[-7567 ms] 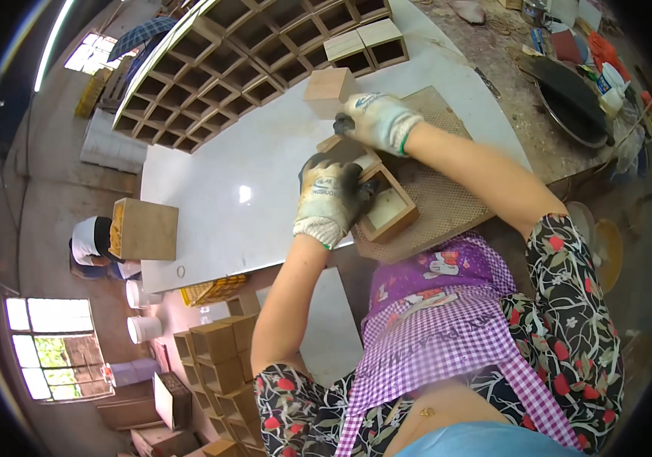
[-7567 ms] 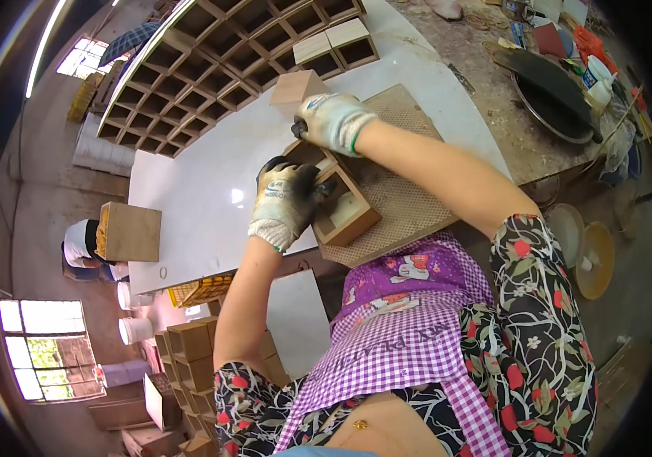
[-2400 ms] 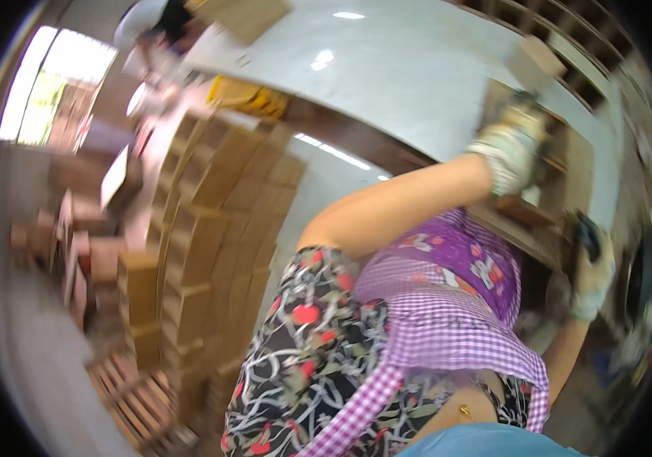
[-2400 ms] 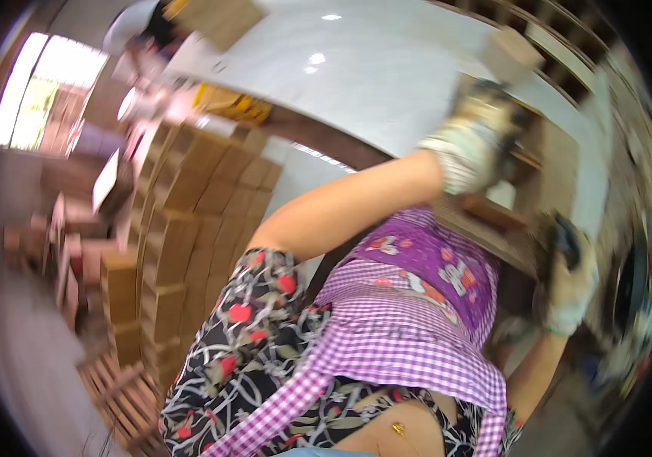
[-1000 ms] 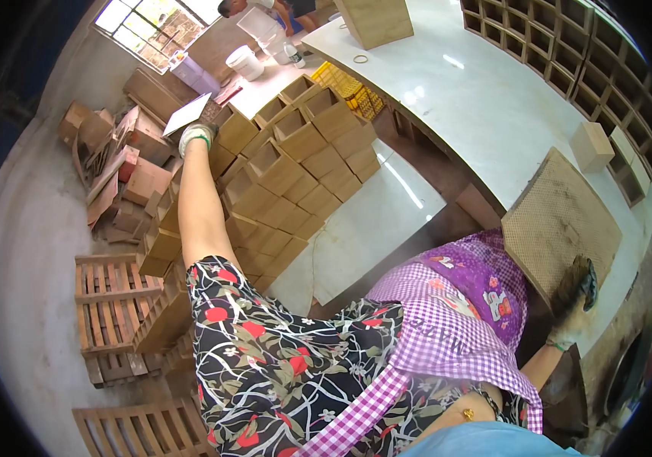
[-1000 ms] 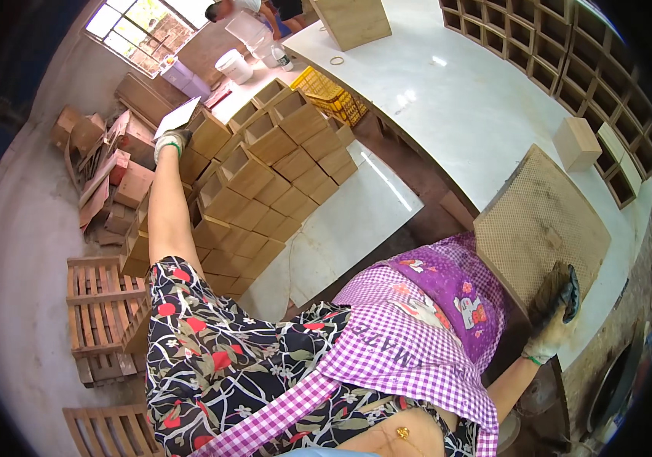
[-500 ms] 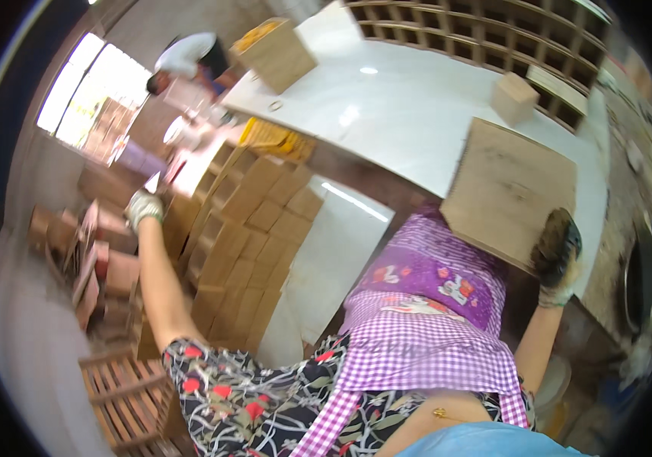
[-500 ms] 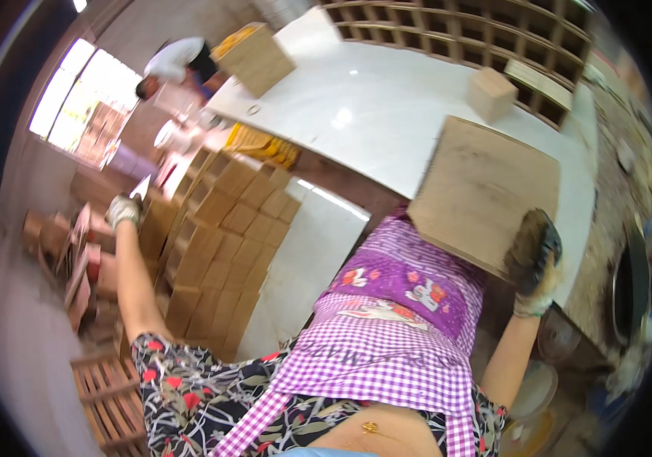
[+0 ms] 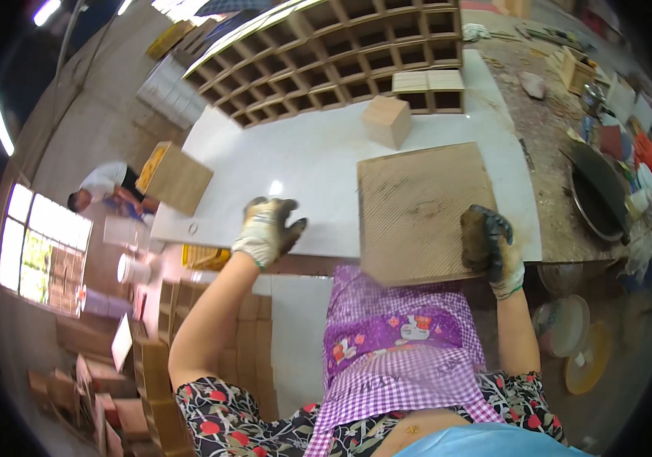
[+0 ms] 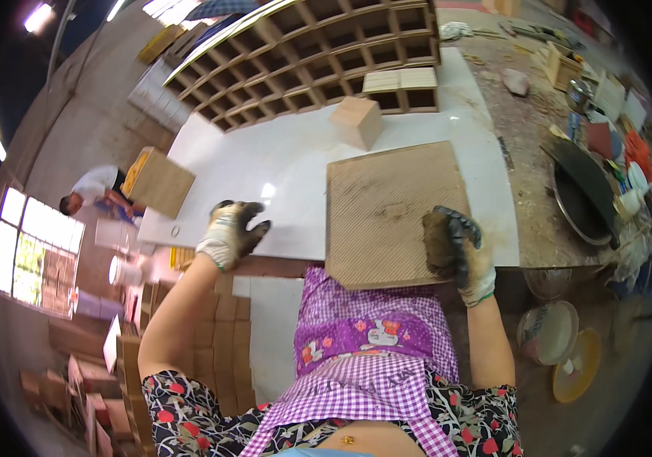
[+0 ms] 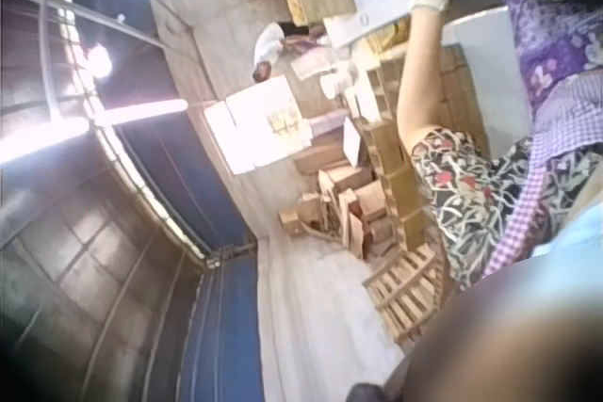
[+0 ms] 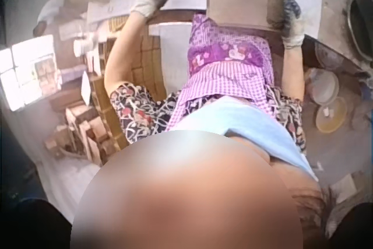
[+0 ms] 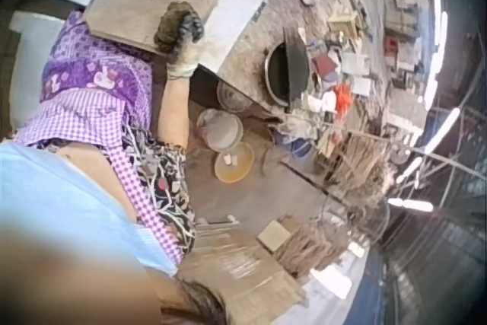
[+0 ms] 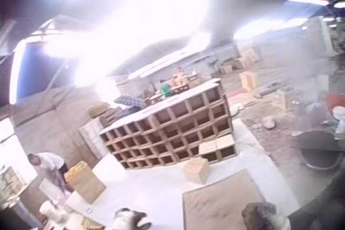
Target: Wiping and inspecting small wooden boxes with a finishing pad at a workbench.
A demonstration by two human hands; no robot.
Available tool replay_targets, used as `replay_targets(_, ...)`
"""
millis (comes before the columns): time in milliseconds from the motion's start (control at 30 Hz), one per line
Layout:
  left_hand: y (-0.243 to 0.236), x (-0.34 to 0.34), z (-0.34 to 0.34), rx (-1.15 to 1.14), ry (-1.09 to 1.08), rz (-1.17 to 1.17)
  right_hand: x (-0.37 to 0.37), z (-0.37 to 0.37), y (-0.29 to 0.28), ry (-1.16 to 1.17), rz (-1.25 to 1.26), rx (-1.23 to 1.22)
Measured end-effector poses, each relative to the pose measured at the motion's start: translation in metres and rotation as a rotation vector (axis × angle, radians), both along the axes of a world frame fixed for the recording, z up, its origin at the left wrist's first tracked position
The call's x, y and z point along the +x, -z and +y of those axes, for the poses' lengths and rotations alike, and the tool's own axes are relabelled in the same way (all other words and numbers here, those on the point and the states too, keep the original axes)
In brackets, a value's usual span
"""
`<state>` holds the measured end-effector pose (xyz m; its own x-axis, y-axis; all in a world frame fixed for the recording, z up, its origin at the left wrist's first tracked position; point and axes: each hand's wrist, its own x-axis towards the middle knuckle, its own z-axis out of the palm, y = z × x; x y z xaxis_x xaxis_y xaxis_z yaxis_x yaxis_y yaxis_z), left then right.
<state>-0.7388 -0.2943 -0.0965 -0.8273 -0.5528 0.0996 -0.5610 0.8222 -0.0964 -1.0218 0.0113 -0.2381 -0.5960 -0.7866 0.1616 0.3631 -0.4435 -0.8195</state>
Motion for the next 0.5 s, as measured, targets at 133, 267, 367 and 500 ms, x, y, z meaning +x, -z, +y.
replay_targets(133,0.002,-0.104,-0.005,-0.015,0.207,0.128,0.012,-0.002,-0.029,0.049,-0.067,0.136)
replay_targets(267,-0.004,-0.209,-0.025,-0.009,0.201,0.226,0.014,-0.005,-0.04,0.094,0.01,0.174)
replay_targets(367,-0.006,-0.277,-0.043,0.057,0.045,0.157,0.012,-0.004,-0.039,0.173,0.134,0.306)
replay_targets(500,0.011,-0.341,-0.076,0.331,-0.132,-0.034,0.008,0.002,-0.019,0.166,0.154,0.348)
